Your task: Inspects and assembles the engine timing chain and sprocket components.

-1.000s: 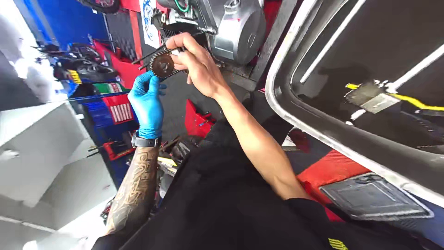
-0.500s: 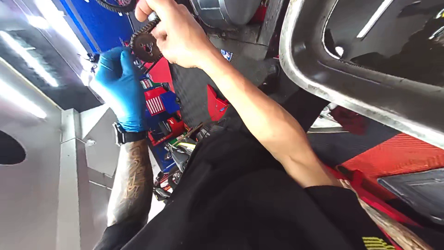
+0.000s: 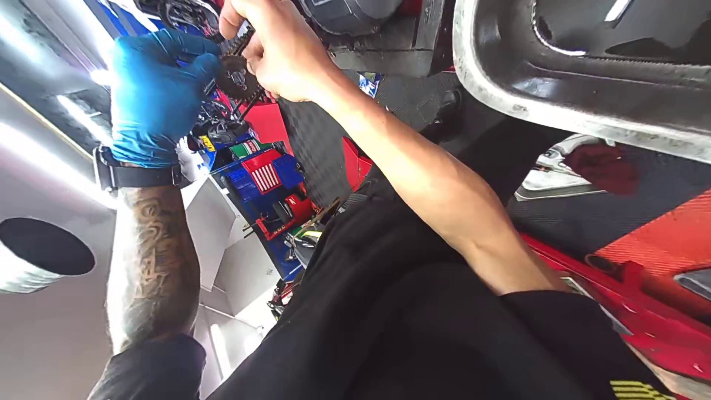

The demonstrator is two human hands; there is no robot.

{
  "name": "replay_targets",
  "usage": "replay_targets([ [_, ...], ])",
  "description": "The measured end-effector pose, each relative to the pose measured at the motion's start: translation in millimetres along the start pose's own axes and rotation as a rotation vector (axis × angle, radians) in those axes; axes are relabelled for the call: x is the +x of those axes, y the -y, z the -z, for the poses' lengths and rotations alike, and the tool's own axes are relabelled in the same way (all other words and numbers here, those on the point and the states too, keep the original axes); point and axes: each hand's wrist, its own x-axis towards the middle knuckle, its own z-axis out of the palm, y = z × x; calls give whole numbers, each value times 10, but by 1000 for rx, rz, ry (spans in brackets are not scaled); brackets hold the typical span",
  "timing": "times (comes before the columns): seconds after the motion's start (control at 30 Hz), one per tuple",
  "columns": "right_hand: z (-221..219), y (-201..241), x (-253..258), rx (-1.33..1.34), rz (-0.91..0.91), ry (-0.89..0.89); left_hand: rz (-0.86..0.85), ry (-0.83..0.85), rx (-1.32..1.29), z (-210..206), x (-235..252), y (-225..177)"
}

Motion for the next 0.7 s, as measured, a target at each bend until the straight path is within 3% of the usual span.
replay_targets([
  [0.2,-57,-18,-55,-52,9,-61,-39,107,69,-2,164,117],
  [0.3,-111,-74,-93,-44,32,-121,27,130,110,6,61,-118],
  [0.43,-185,-134,-97,2,58,-184,-44,126,101,-20,238,171],
  [0.57,-224,-95,-92,-87,17,-224,-47,155,77,-19,284,192],
  [0.7,-235,-126,-90,-102,-2,-236,-20,164,108,21,125,-83],
])
